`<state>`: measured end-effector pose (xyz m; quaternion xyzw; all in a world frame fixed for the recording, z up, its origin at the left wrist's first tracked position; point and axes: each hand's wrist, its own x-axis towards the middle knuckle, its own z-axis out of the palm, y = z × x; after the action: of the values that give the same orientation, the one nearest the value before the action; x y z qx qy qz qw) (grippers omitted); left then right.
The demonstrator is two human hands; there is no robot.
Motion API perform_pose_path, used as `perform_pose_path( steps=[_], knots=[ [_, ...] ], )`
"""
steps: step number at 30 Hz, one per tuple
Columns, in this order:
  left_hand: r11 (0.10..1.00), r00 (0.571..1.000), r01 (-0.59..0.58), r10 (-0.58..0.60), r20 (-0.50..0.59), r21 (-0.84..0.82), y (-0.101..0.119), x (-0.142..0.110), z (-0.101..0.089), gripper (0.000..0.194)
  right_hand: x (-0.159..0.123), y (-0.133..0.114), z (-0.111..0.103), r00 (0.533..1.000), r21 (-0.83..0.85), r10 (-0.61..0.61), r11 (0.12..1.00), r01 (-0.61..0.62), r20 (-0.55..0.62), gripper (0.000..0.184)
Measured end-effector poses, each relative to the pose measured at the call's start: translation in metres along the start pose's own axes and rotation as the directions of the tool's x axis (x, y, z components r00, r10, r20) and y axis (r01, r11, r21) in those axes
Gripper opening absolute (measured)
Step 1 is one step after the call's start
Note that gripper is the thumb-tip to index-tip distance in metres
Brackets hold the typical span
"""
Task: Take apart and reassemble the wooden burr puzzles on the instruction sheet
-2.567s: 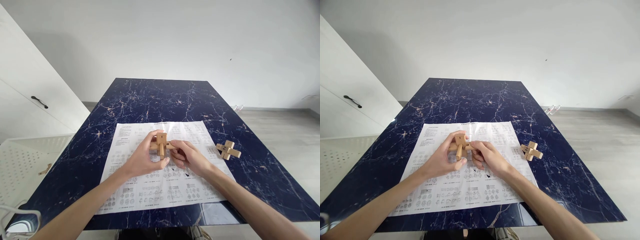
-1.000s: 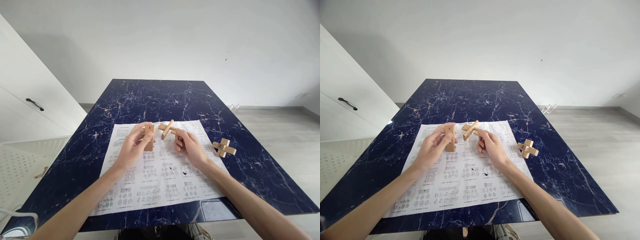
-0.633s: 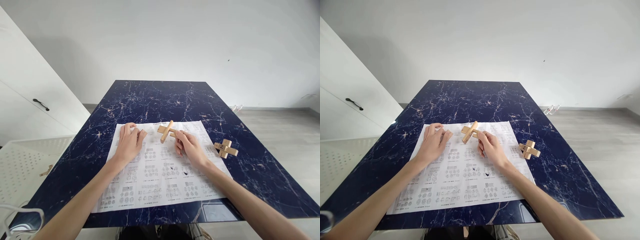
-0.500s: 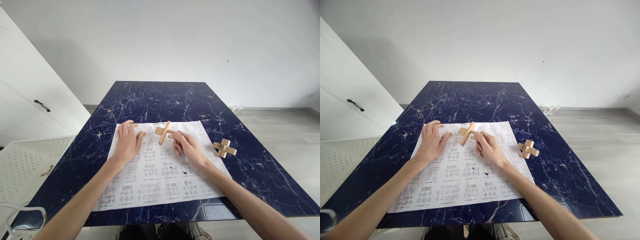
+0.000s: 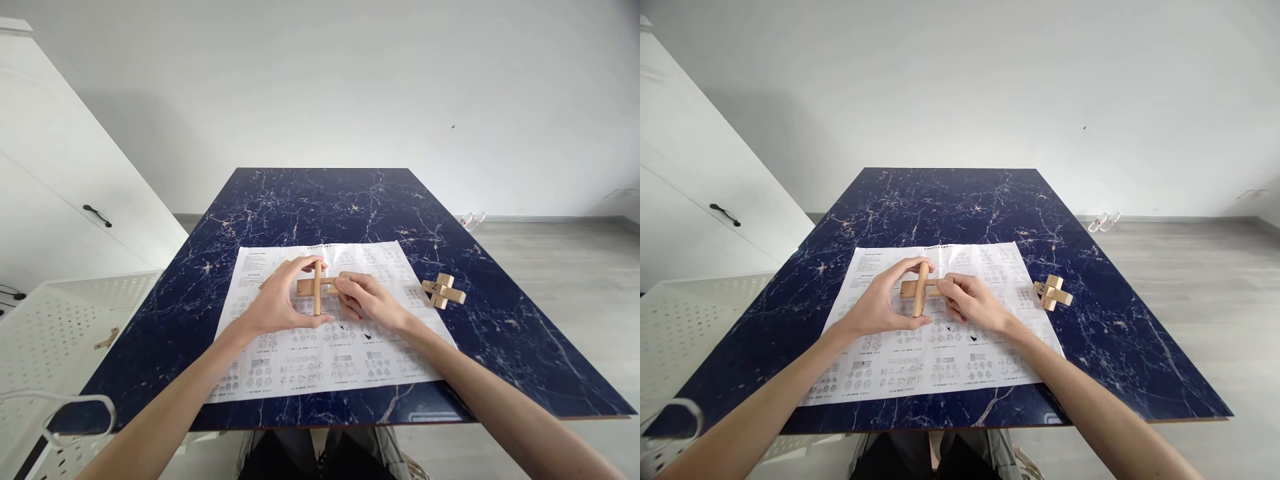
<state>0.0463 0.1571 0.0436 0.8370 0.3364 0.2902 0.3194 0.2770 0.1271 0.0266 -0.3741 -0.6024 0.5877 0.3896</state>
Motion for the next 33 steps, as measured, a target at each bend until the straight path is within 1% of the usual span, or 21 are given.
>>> perform_pose_path(
  steps=[4, 9, 14, 19, 21, 23, 24, 25, 26, 27, 29, 30, 31, 33],
  knots=[
    [0.999, 0.999, -0.033, 0.033, -0.033, 0.0, 0.008, -0.005, -0.006, 0.088, -0.003, -0.002, 0.001, 1.0, 0.014, -0.001, 1.0, 0.0, 0.021, 0.05],
    [0.998, 0.998, -0.057, 0.058, -0.018, 0.035, 0.018, -0.02, -0.028, 0.082, -0.005, -0.01, 0.009, 0.999, -0.014, -0.025, 1.0, 0.025, 0.042, 0.049],
    [0.992, 0.996, -0.073, 0.079, -0.052, 0.1, 0.024, -0.039, -0.05, 0.083, -0.001, -0.022, 0.027, 0.997, -0.003, -0.039, 0.999, 0.039, 0.07, 0.048],
    [0.989, 0.991, -0.074, 0.087, -0.101, 0.128, 0.031, -0.053, -0.059, 0.086, 0.004, -0.034, 0.05, 0.996, 0.004, -0.018, 1.0, 0.017, 0.086, 0.047],
    [0.988, 0.989, -0.07, 0.086, -0.121, 0.136, 0.031, -0.06, -0.065, 0.086, 0.005, -0.038, 0.054, 0.997, 0.011, -0.006, 1.0, 0.005, 0.082, 0.046],
    [0.991, 0.984, -0.049, 0.069, -0.165, 0.122, 0.027, -0.07, -0.077, 0.08, 0.002, -0.041, 0.05, 1.0, 0.028, 0.0, 1.0, 0.0, 0.025, 0.046],
    [0.994, 0.981, -0.035, 0.054, -0.187, 0.104, 0.022, -0.077, -0.085, 0.075, -0.001, -0.043, 0.044, 1.0, 0.036, -0.002, 0.999, 0.003, -0.028, 0.048],
    [0.997, 0.97, 0.005, 0.013, -0.241, 0.074, 0.015, -0.086, -0.093, 0.068, -0.004, -0.045, 0.038, 0.998, 0.036, -0.004, 0.999, 0.007, -0.07, 0.051],
    [0.997, 0.957, 0.044, -0.026, -0.288, 0.058, 0.008, -0.094, -0.101, 0.067, -0.008, -0.046, 0.03, 0.996, 0.031, -0.003, 0.999, 0.006, -0.094, 0.054],
    [0.995, 0.948, 0.081, -0.061, -0.313, 0.053, -0.001, -0.103, -0.109, 0.071, -0.012, -0.046, 0.022, 0.994, 0.024, 0.0, 1.0, 0.002, -0.109, 0.056],
    [0.98, 0.948, 0.182, -0.152, -0.281, 0.083, -0.017, -0.114, -0.117, 0.083, -0.017, -0.045, 0.01, 0.994, -0.011, 0.043, 0.999, -0.044, -0.097, 0.056],
    [0.968, 0.943, 0.227, -0.191, -0.272, 0.107, -0.024, -0.115, -0.118, 0.089, -0.017, -0.044, 0.006, 0.995, -0.045, 0.074, 0.996, -0.078, -0.074, 0.054],
    [0.956, 0.944, 0.261, -0.224, -0.243, 0.133, -0.031, -0.113, -0.117, 0.094, -0.016, -0.042, 0.005, 0.993, -0.097, 0.113, 0.989, -0.116, -0.039, 0.051],
    [0.947, 0.955, 0.26, -0.225, -0.193, 0.187, -0.04, -0.101, -0.111, 0.103, -0.008, -0.038, 0.006, 0.982, -0.214, 0.183, 0.962, -0.172, 0.034, 0.049]
  ],
)
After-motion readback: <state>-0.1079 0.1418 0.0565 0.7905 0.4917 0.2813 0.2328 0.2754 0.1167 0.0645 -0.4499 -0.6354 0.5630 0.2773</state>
